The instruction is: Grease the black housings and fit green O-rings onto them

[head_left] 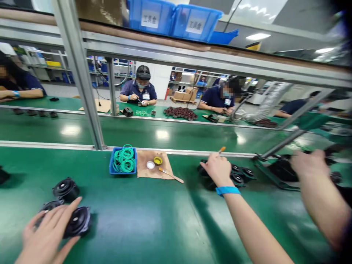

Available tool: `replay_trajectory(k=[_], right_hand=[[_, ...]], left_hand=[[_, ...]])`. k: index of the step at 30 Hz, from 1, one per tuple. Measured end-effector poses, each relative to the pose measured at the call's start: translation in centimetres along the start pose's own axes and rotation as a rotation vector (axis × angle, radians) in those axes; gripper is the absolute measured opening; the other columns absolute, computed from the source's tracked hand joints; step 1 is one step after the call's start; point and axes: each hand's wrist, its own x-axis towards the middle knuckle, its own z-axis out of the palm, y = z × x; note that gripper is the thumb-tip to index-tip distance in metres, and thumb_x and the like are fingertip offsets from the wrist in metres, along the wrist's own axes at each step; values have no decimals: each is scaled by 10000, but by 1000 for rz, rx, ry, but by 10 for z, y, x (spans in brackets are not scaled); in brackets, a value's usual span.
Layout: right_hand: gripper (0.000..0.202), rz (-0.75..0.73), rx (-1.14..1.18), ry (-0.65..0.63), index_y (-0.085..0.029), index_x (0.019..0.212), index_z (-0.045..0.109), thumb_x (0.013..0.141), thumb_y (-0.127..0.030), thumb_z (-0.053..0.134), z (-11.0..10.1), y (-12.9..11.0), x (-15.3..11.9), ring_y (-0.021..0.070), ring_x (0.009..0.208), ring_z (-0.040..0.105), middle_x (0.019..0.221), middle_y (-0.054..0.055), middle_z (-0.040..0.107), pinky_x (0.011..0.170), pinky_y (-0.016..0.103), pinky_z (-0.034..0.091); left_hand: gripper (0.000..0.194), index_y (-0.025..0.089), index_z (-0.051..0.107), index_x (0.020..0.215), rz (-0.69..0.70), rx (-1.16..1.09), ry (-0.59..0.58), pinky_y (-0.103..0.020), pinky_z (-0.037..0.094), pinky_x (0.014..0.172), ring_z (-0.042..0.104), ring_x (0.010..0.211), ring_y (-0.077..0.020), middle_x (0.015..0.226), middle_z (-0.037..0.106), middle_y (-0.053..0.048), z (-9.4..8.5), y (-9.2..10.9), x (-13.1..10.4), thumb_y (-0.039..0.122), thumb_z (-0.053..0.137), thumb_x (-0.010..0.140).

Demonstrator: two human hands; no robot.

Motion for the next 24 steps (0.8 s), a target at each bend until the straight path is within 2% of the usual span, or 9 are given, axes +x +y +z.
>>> replay_trajectory(k=[2,4,6,8,11,13,15,17,24], right_hand=[[271,-65,85,38,-62,1007,519,814,-185,663,-4,-16,-2,390,890,625,896,288,661,654,370,372],[171,-206,215,48,-142,939,505,852,-220,630,-9,-46,-8,323,821,628,839,190,667,659,350,391],[133,-391,361,30,-201,876,475,897,-261,592,-14,-89,-16,239,738,621,796,87,660,663,309,412],[137,-561,479,9,-223,838,455,919,-244,563,-18,-138,-26,188,715,611,792,29,652,674,273,417],[159,-731,581,-6,-224,809,451,888,-164,575,-21,-203,-38,178,735,598,781,6,639,672,259,391],[171,-784,610,-2,-218,813,454,857,-111,580,-19,-233,-42,191,760,587,791,18,637,672,267,362],[186,-800,622,7,-212,812,453,829,-69,572,-17,-251,-45,213,777,574,794,41,635,675,282,328],[196,-794,637,16,-207,800,448,814,-39,548,-15,-257,-47,226,766,562,771,55,628,672,293,299],[175,-722,804,18,-222,756,413,867,-114,494,-16,-249,-47,203,673,542,729,41,611,649,292,312]], left_hand=[[538,270,516,1338,23,-18,-44,-498,342,1034,660,1005,-297,1106,721,-86,4,17,1,265,588,805],[610,268,485,1366,-31,-119,-57,-473,383,1027,636,1063,-296,1164,690,-96,12,38,1,272,647,778],[698,293,454,1397,-122,-255,-93,-452,459,977,615,1102,-301,1203,656,-91,22,57,1,268,713,749],[765,311,435,1415,-201,-418,-142,-434,515,937,621,1109,-296,1207,630,-84,31,73,-1,259,756,722],[761,304,459,1401,-307,-614,-141,-431,540,941,638,1110,-296,1205,606,-89,38,89,-4,256,773,710],[724,295,487,1382,-346,-674,-97,-439,538,958,637,1120,-303,1220,602,-100,38,94,-5,277,776,719],[688,285,504,1369,-332,-696,-79,-436,549,949,647,1112,-302,1216,615,-109,35,96,-4,301,772,735],[658,271,518,1356,-314,-698,-81,-428,565,926,662,1093,-296,1197,636,-114,32,96,-3,300,764,746],[758,278,513,1329,-359,-758,-1,-401,580,912,708,1010,-253,1112,712,-58,37,93,-4,210,841,649]])
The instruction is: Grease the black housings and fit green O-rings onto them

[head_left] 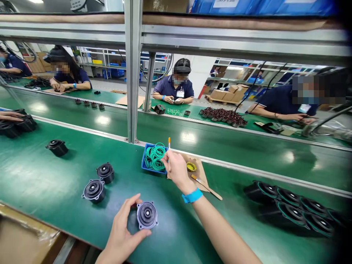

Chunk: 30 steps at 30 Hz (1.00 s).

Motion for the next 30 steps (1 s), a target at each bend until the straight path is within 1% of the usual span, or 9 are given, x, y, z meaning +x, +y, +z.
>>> replay_trajectory(k=[4,8,10,13,16,20,22,25,30], right_hand=[[222,54,120,48,-240,715,364,880,-186,502,-8,-1,1,196,626,554,673,26,596,624,289,345],[293,94,291,80,-257,745,284,909,-289,524,-24,-23,-14,178,663,623,724,14,630,625,265,438],[326,91,470,-23,-259,754,275,901,-305,563,-32,-39,-30,163,664,639,733,0,655,628,252,476],[341,127,742,-281,-252,751,317,860,-257,640,-34,-59,-55,154,666,639,754,-8,685,636,248,484],[314,158,763,-414,-246,758,353,853,-209,650,-28,-67,-71,155,661,641,754,-14,689,637,253,465],[295,74,665,-327,-247,786,368,905,-280,637,-30,-65,-83,190,790,665,887,22,721,705,292,478],[310,-80,571,-263,-246,803,386,922,-372,643,-35,-64,-88,205,833,647,955,34,726,737,318,471],[349,-320,425,-193,-238,828,412,927,-501,619,-39,-64,-97,202,779,612,986,49,735,724,342,449],[275,-420,338,-58,-220,838,446,981,-421,569,-28,-64,-114,189,756,644,991,98,746,715,361,463]], left_hand=[[811,293,487,1326,-34,-41,6,-412,581,917,712,1012,-242,1130,727,-45,3,-3,-2,138,847,615],[797,267,505,1308,-65,-64,19,-419,578,931,711,1023,-249,1153,727,-66,4,-3,-4,110,845,605],[788,258,511,1300,-79,-76,18,-414,576,936,709,1025,-247,1164,724,-73,4,-4,-5,126,858,606],[782,256,508,1294,-87,-81,8,-404,573,940,704,1032,-243,1174,718,-73,5,-5,-6,159,877,611],[760,260,506,1293,-48,-71,-2,-386,578,930,703,1032,-240,1187,708,-71,4,-6,-5,189,877,634],[620,266,551,1256,77,-17,-42,-388,562,960,668,1114,-257,1215,680,-75,-1,-5,-3,278,843,709],[557,268,566,1239,130,27,-72,-386,554,976,651,1147,-256,1229,668,-81,-4,-4,-1,307,819,744],[492,257,577,1207,206,92,-82,-370,574,942,670,1106,-243,1193,681,-87,-9,-1,5,333,795,773],[395,199,587,1133,358,182,-14,-365,610,858,700,1029,-247,1110,715,-129,-11,-3,8,427,717,838]])
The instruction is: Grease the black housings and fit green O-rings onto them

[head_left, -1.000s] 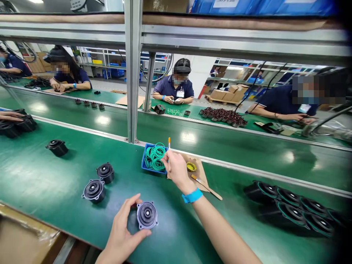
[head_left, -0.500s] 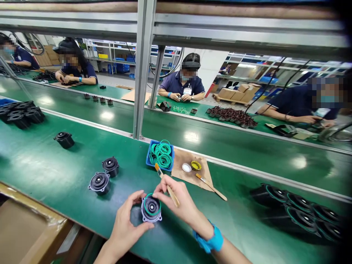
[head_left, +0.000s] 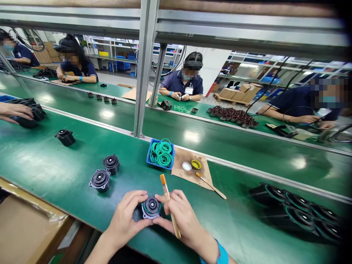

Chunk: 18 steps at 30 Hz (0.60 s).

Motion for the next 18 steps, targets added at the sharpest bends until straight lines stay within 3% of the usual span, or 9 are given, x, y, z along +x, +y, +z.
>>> replay_trajectory(k=[4,7,11,15,18], right_hand=[[199,-81,-104,120,-207,808,496,980,-228,593,11,-2,-17,179,704,665,949,107,766,730,385,499],[177,-159,-164,174,-198,808,549,968,-132,586,14,-3,-26,174,724,690,979,100,777,776,390,528],[190,-246,-171,143,-184,800,603,951,-70,587,14,0,-28,148,714,698,907,83,784,812,358,553],[277,-324,-150,121,-190,752,599,931,16,556,20,7,-32,128,684,689,730,19,755,822,335,558],[257,-339,-78,97,-185,780,588,912,35,565,20,9,-31,142,713,697,747,33,755,821,345,558]], left_hand=[[259,164,608,1026,131,115,133,-389,604,889,699,1052,-258,1109,714,-164,8,-1,-9,382,656,894],[131,154,630,1005,200,180,220,-400,604,907,693,1085,-261,1049,712,-139,15,2,-15,231,659,903],[152,179,655,938,233,248,288,-396,614,892,704,1068,-244,941,693,-68,21,9,-17,45,616,879],[167,186,641,860,186,236,304,-362,614,873,711,1047,-235,877,670,-36,22,15,-16,32,578,877],[185,204,641,852,219,225,293,-373,594,899,689,1085,-237,924,635,-26,21,14,-16,23,603,860]])
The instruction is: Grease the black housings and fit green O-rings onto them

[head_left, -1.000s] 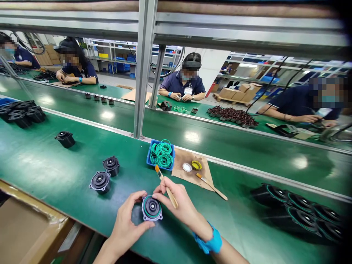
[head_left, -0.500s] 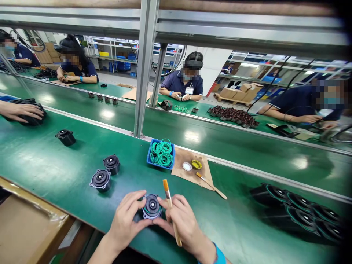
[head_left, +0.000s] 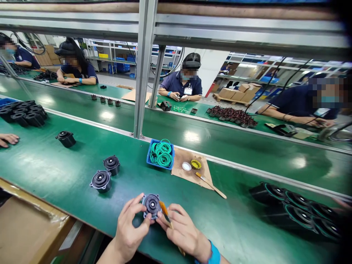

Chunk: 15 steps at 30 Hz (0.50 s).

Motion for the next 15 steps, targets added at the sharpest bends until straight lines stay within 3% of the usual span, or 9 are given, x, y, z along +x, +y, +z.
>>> replay_trajectory(k=[2,4,6,9,12,15], right_hand=[[199,94,128,43,-198,853,578,917,-10,583,-6,-1,5,155,723,692,832,52,770,788,349,563],[129,321,320,143,-229,927,552,944,-107,590,-16,-3,13,168,744,683,873,49,769,743,338,566],[46,602,514,258,-247,949,535,983,-233,562,-28,-4,21,178,737,670,816,37,751,683,311,556],[237,862,675,383,-222,958,594,1029,-398,453,-41,-3,29,157,563,579,608,7,650,581,274,501],[398,976,746,431,-178,965,663,1004,-509,446,-46,-1,32,133,485,468,560,-4,545,469,245,419],[425,1092,834,371,-167,858,648,961,-553,502,-46,-1,32,125,514,451,615,6,525,428,219,378]], left_hand=[[158,219,646,871,-24,-30,-12,-370,591,899,674,1102,-234,1005,602,-38,-1,-2,0,62,623,870],[89,221,638,961,-150,-74,-38,-369,602,875,675,1076,-237,1074,583,-70,-2,-3,0,197,665,879],[338,213,594,1129,-317,-111,-91,-391,609,859,678,1048,-253,1143,585,-112,-1,-5,1,343,716,842],[684,210,475,1338,-476,-191,-210,-444,596,875,680,1047,-286,1187,625,-140,1,-9,2,435,773,765],[602,225,553,1247,-531,-308,-320,-470,575,897,673,1064,-306,1152,674,-123,3,-14,2,448,791,741],[543,231,597,1150,-592,-363,-336,-456,571,877,683,1027,-297,1106,699,-94,3,-17,1,424,831,700]])
